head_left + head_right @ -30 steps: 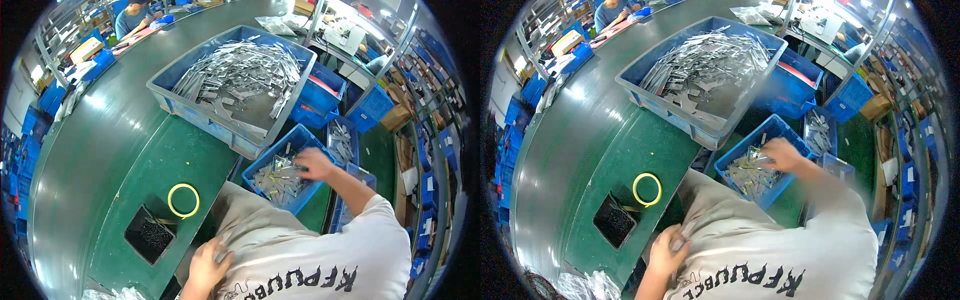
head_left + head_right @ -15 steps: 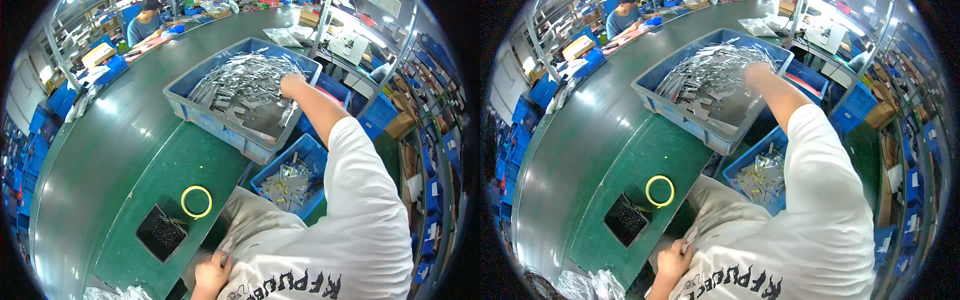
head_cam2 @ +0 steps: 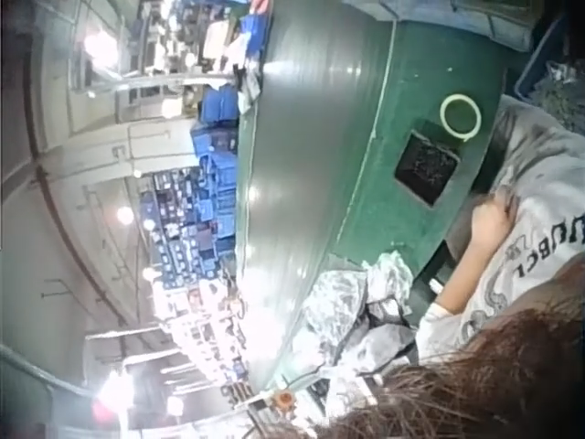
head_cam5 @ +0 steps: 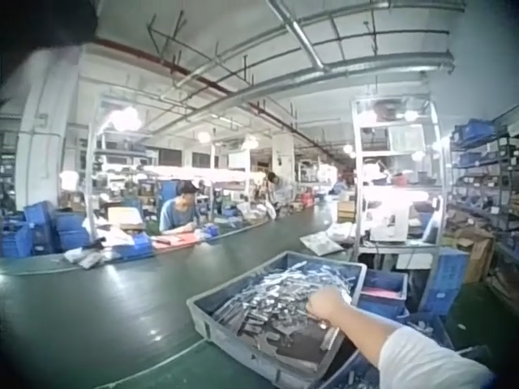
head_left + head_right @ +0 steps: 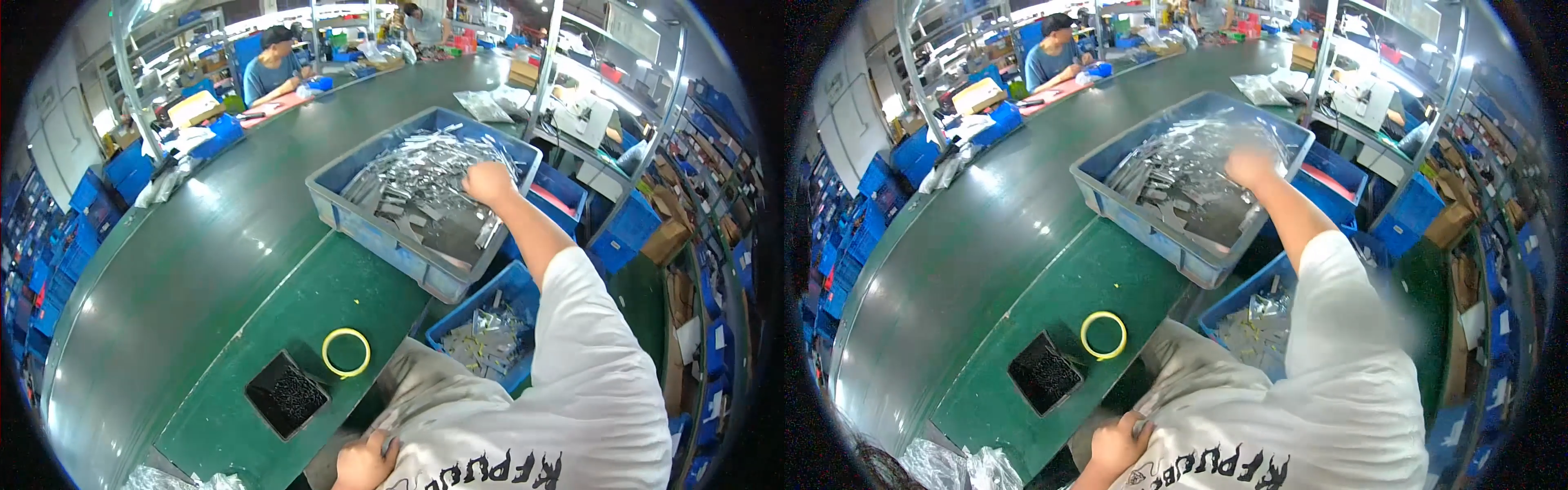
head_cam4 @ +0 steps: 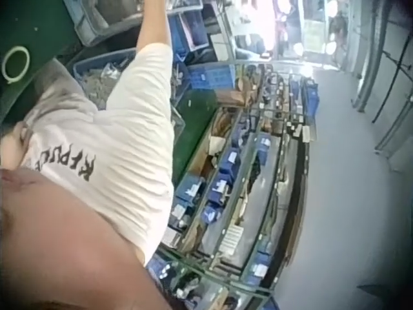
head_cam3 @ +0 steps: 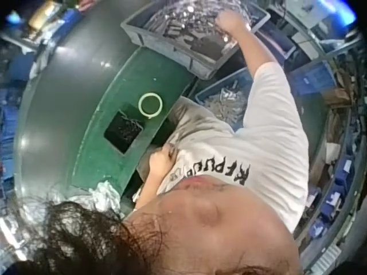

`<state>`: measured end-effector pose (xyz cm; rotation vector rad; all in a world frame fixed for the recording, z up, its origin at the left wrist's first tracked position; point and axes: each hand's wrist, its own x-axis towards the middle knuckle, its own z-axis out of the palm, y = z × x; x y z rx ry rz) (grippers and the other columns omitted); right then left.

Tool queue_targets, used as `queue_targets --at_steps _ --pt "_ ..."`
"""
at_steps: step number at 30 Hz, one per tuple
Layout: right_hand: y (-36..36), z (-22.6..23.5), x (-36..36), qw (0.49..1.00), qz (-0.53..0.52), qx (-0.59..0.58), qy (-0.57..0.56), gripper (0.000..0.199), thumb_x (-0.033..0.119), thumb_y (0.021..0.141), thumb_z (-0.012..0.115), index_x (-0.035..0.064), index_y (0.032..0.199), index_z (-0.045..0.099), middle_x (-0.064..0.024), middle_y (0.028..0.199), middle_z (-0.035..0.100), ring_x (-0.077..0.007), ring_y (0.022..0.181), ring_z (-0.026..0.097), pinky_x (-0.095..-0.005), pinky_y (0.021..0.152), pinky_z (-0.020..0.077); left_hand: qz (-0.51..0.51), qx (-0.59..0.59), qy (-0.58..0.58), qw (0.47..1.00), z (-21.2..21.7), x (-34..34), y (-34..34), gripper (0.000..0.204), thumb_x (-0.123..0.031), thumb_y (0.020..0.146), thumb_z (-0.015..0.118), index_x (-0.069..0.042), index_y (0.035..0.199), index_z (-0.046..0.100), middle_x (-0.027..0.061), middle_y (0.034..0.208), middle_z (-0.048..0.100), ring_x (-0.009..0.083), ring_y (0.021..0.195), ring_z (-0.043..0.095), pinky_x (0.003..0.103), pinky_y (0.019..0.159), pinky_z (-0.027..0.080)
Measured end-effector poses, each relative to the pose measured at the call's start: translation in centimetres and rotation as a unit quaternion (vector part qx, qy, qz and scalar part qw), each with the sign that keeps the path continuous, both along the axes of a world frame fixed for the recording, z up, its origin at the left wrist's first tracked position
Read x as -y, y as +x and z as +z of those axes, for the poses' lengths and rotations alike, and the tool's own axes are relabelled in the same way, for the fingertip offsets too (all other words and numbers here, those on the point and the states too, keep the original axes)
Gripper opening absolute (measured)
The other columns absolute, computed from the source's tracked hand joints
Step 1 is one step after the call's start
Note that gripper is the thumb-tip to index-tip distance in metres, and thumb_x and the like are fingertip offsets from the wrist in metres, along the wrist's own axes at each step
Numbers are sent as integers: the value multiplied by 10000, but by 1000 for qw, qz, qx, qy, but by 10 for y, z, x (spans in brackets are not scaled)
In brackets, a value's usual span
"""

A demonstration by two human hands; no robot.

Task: Assembling small metal components with yellow rings and adhesive strips on a factory production line.

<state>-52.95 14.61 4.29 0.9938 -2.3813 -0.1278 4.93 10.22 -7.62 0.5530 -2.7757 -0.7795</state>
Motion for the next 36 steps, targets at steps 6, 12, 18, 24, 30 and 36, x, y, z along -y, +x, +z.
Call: queue_targets --at_steps 6,12,18,24,30,36 --pt "86 61 -23 938 251 -76 -228 185 136 782 668 50 643 581 -123 642 578 -354 621 588 -458 571 455 104 -15 64 992 27 -6 -3 207 -227 810 751 -84 924 654 95 599 632 314 545 642 416 526 505" --pt "247 85 -47 771 584 157 -201 207 52 739 671 81 628 498 -53 618 501 -286 531 505 -385 501 377 91 -223 81 967 30 4 11 331 -206 801 736 -13 1043 617 172 934 663 344 865 647 419 787 513" --pt "352 0 -14 621 679 390 -45 220 150 821 714 80 689 553 -73 668 533 -301 589 557 -410 536 424 -48 -227 193 953 51 17 12 659 -311 771 782 55 1269 550 243 1211 603 400 1106 585 438 977 460" --pt "365 -44 23 615 539 569 -85 152 196 884 699 52 848 666 -78 755 610 -267 679 594 -370 624 463 88 -175 457 868 34 -2 14 101 -112 1009 588 -27 953 590 19 777 643 85 655 587 247 604 494" --pt "354 -88 35 841 452 297 3 214 175 827 730 62 991 654 -91 1086 652 -299 1063 592 -431 963 403 201 -197 618 734 23 13 10 154 -175 1002 617 -26 964 617 6 746 626 72 626 581 240 556 481" --pt "342 -99 14 816 473 326 -56 151 61 832 697 52 975 648 -92 932 664 -298 823 622 -413 918 415 203 -238 619 720 25 15 6 118 -123 1018 563 -38 1097 542 9 726 586 80 592 561 246 523 485"
